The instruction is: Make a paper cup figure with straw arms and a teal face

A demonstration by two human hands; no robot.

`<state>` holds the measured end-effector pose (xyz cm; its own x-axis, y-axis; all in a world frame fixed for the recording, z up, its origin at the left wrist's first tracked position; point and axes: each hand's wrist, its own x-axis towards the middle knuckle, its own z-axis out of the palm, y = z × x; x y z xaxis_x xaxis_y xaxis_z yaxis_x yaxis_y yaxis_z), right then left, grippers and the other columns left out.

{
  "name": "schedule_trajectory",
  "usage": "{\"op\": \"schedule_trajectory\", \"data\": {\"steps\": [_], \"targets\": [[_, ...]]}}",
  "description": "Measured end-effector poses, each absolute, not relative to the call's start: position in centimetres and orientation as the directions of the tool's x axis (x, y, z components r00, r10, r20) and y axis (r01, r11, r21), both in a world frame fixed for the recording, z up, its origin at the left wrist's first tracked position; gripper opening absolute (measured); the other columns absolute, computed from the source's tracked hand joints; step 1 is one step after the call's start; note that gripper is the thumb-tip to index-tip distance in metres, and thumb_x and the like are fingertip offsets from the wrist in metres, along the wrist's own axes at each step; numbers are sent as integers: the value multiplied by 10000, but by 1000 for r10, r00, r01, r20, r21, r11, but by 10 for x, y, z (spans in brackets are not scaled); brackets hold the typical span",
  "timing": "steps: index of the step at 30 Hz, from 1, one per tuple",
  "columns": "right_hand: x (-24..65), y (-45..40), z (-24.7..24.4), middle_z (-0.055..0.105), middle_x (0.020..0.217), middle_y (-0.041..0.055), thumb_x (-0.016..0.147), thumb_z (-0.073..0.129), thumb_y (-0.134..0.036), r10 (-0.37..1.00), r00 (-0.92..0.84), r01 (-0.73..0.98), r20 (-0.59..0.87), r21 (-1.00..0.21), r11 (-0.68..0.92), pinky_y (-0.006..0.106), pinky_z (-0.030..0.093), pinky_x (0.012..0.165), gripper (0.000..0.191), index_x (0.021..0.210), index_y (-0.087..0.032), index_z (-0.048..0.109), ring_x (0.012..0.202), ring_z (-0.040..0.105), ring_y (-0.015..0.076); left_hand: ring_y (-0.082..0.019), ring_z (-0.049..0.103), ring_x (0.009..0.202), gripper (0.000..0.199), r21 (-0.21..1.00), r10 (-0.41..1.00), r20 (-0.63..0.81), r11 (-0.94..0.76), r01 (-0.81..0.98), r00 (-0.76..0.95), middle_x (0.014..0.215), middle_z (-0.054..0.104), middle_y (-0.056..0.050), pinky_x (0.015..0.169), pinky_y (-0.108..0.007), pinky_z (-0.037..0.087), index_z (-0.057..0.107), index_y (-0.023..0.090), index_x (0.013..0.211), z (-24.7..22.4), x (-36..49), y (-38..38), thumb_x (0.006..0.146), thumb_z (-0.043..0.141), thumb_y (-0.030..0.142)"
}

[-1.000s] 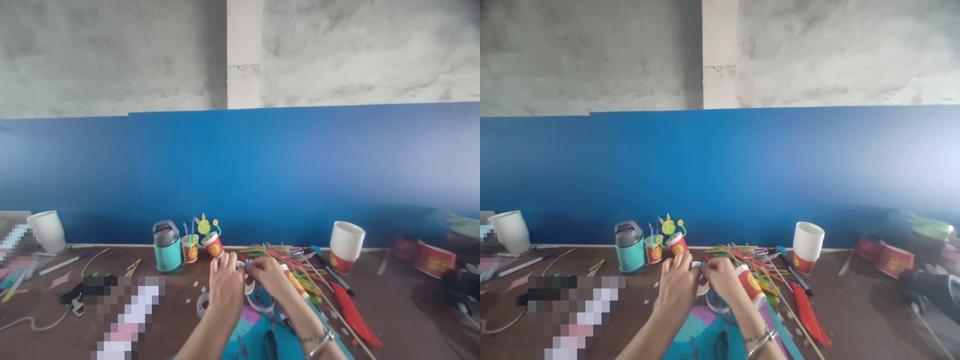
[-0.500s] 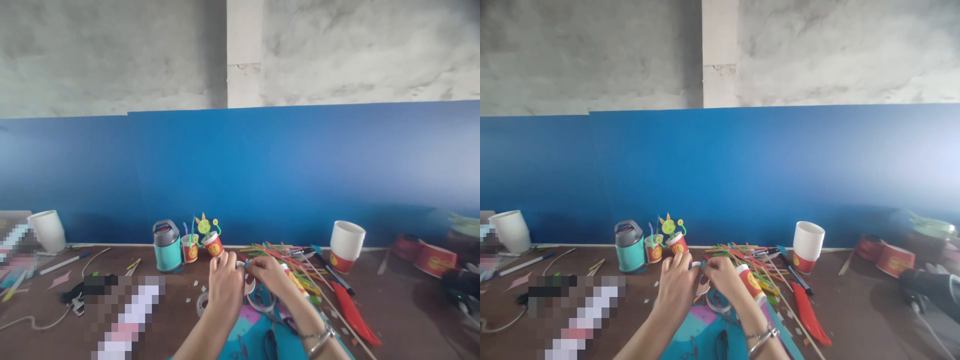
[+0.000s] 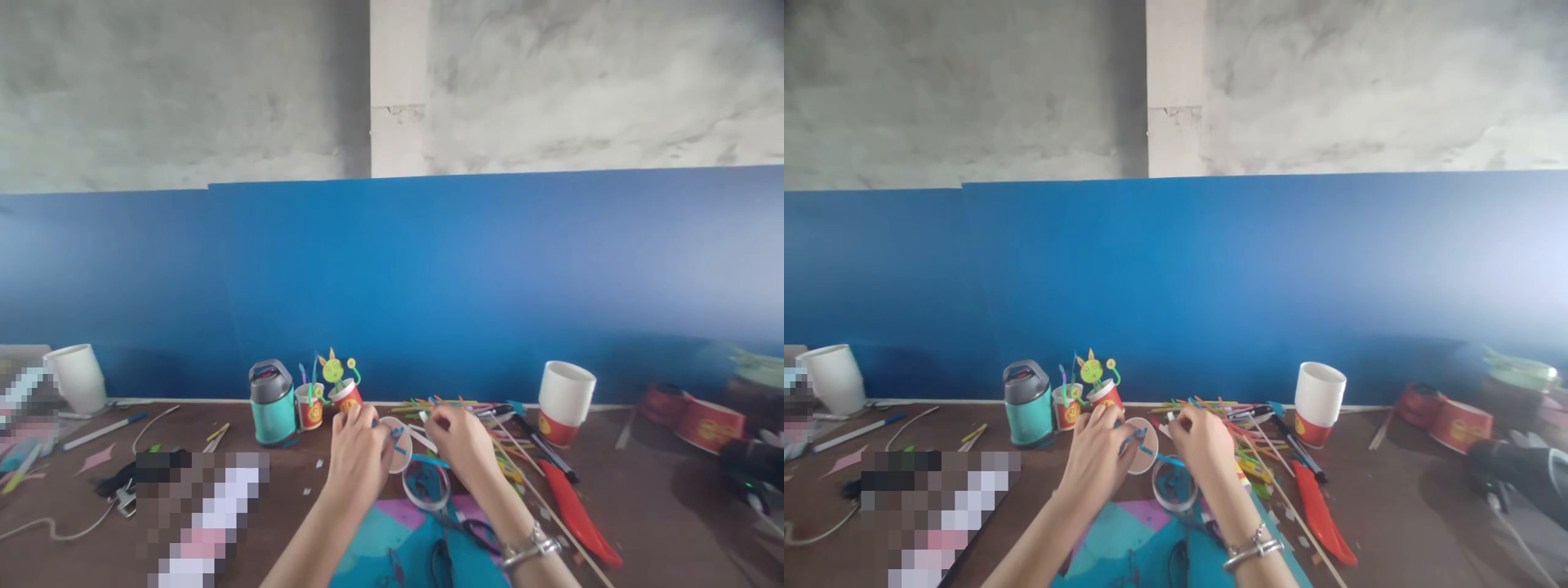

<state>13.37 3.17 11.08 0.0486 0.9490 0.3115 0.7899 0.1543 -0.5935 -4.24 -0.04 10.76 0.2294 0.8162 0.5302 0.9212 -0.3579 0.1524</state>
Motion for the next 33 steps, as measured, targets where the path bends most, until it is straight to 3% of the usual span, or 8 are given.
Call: {"op": "schedule_trajectory", "data": {"steps": [3, 5, 8, 12, 21, 25, 28, 33], "targets": [[145, 41, 106, 578, 506, 29, 834, 467, -286, 953, 17, 772, 302, -610, 179, 259, 282, 521, 354, 507, -199, 574, 524, 511, 160, -252, 551, 973, 162, 199, 799, 523, -452, 869, 297, 945, 611, -50, 827, -406, 373, 730, 250, 957, 111, -48, 2, 852, 621, 191], [146, 45, 102, 621, 558, 23, 813, 490, -266, 952, -24, 728, 305, -648, 226, 252, 339, 542, 259, 616, -197, 645, 556, 554, 167, -249, 541, 1007, 175, 229, 784, 501, -528, 818, 366, 1001, 599, -52, 851, -397, 383, 734, 261, 960, 114, -48, 0, 833, 640, 186], [140, 46, 98, 704, 726, 30, 756, 558, -264, 932, -200, 479, 303, -799, 363, 259, 443, 630, 175, 811, -180, 702, 677, 626, 184, -272, 502, 1107, 191, 276, 755, 478, -614, 740, 449, 1169, 551, -58, 927, -422, 382, 748, 297, 948, 117, -46, -4, 793, 683, 206], [131, 39, 102, 723, 775, 42, 707, 630, -269, 890, -345, 260, 298, -881, 395, 295, 485, 715, 149, 768, -159, 709, 772, 645, 214, -284, 478, 1164, 136, 334, 741, 465, -654, 679, 485, 1249, 510, -68, 987, -427, 381, 765, 277, 879, 116, -43, -7, 775, 695, 223], [136, 27, 104, 668, 660, 18, 716, 665, -363, 899, -439, 191, -17, -979, 75, 256, 462, 629, 232, 716, -137, 716, 663, 601, 164, -246, 501, 1137, 89, 322, 707, 448, -699, 639, 547, 1257, 518, -34, 959, -397, 396, 752, 293, 867, 114, -35, -14, 786, 745, 258], [138, 26, 98, 594, 573, -26, 619, 696, -221, 850, -523, 114, -67, -993, -8, 221, 374, 523, 100, 645, -131, 660, 553, 506, 113, -230, 507, 1140, 149, 292, 659, 410, -749, 595, 630, 1300, 524, -6, 935, -369, 405, 746, 313, 900, 114, -28, -23, 782, 758, 223], [138, 31, 97, 561, 539, -40, 602, 689, -186, 879, -475, 124, -31, -992, 32, 222, 333, 501, 70, 613, -137, 641, 519, 463, 100, -249, 473, 1182, 139, 267, 664, 416, -742, 614, 621, 1380, 486, 1, 956, -394, 391, 747, 299, 882, 112, -26, -23, 773, 752, 212], [145, 48, 99, 543, 517, -28, 684, 679, -458, 970, -175, 83, 171, -979, 188, 249, 347, 531, 320, 586, -165, 594, 528, 469, 118, -276, 385, 1272, 129, 297, 692, 520, -696, 653, 501, 1406, 479, -35, 1038, -423, 314, 729, 253, 856, 114, -29, -18, 764, 693, 172]]}}
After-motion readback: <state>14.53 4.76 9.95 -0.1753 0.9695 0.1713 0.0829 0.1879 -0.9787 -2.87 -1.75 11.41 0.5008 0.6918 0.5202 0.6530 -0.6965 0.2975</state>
